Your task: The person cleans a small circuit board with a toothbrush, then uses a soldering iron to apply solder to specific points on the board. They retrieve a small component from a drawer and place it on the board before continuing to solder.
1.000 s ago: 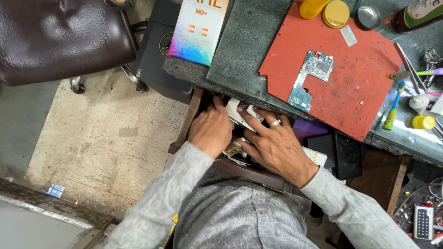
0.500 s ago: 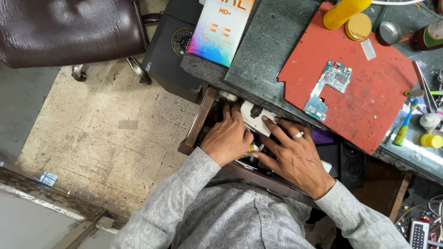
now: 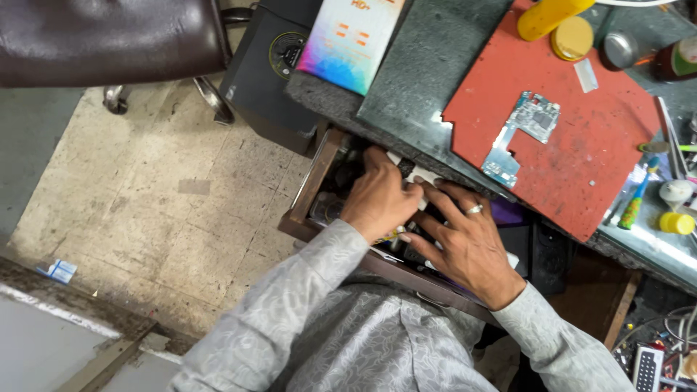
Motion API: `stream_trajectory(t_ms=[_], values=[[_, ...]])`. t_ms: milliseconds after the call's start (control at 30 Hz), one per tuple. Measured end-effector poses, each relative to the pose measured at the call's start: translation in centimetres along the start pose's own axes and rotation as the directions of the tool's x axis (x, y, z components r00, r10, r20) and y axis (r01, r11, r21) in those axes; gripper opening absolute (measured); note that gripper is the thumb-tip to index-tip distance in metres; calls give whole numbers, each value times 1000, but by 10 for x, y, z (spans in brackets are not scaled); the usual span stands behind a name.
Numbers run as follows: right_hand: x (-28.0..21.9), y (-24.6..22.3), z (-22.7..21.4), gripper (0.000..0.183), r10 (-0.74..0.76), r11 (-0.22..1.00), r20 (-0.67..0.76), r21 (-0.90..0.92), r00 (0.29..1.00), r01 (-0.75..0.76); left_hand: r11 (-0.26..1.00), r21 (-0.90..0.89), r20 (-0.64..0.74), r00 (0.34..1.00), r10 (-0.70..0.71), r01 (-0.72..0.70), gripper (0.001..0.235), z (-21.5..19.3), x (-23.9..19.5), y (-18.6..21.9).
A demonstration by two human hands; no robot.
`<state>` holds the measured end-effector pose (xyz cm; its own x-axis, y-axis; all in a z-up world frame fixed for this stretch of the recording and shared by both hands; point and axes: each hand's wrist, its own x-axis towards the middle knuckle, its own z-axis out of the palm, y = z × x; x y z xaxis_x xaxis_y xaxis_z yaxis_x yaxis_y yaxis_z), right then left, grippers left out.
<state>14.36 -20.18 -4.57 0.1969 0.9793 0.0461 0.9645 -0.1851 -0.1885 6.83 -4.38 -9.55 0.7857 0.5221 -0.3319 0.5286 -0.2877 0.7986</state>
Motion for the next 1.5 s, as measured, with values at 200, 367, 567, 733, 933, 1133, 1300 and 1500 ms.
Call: stream_trajectory(t_ms=[200,367,567,733,933,1133,1300,1500], values=[[0,0,-1,34,-20,999,10,-26,1000,20,997,66,64,997,33,-38,66,-7,-10,5],[3,0,0,30,-16,1000,-2,-15,1000,16,974,221,-16,998,54,-49,76,-18,-24,14],[5,-1,1,30,-18,1000,-14,9,1000,18,960,277,-74,995,73,-49,87,-22,-19,6],[6,-3,-2,28,-4,1000,-25,23,1000,4,993,-112,-45,999,-28,23,76,-19,-1,-10],[6,-2,-4,26,-1,997,-41,83,999,4,971,-222,-267,963,27,-89,72,-7,-7,-11],[4,-3,-5,24,1,1000,-25,29,1000,0,979,-202,27,999,37,-30,73,2,-4,-7],[4,-7,-8,23,3,1000,-43,-5,999,-3,988,-66,-120,984,129,-138,86,11,-3,-21],[3,-9,-8,20,16,1000,-52,11,999,-16,876,-404,95,964,-248,265,81,-3,27,-31]])
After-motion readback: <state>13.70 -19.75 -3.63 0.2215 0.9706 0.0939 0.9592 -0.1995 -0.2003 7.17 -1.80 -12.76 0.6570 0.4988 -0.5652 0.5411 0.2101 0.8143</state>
